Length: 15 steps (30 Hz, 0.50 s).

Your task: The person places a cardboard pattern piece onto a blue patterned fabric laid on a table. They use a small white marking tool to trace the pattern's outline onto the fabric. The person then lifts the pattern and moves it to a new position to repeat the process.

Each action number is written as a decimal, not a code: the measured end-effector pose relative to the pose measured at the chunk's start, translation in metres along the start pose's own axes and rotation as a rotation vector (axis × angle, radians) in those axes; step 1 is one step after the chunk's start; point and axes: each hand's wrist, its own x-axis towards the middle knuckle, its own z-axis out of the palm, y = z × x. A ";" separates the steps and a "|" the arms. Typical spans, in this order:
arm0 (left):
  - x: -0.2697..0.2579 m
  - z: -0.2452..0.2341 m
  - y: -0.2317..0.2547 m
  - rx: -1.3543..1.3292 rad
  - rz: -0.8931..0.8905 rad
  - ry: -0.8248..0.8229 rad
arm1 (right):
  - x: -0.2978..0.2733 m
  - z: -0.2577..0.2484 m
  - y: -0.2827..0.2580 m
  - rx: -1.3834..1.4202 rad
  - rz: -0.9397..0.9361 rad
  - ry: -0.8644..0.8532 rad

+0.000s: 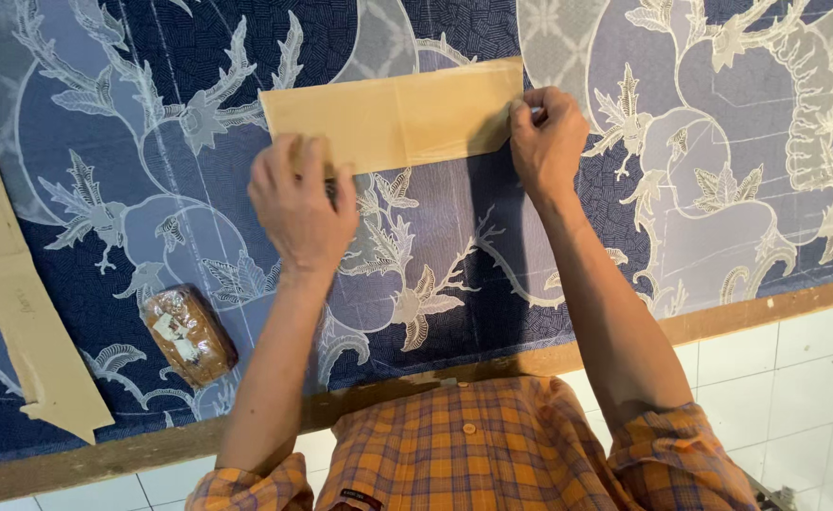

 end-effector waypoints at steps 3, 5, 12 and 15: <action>-0.014 0.015 0.009 0.079 0.072 0.000 | -0.003 0.003 0.000 0.011 0.013 0.014; -0.017 0.022 0.010 0.062 0.043 -0.015 | -0.004 0.004 0.002 0.012 0.007 0.030; -0.014 0.019 0.011 0.064 0.014 0.032 | -0.010 0.011 -0.005 -0.003 -0.079 0.101; -0.017 0.021 0.013 0.067 -0.001 0.009 | -0.015 0.009 -0.002 -0.005 -0.125 0.119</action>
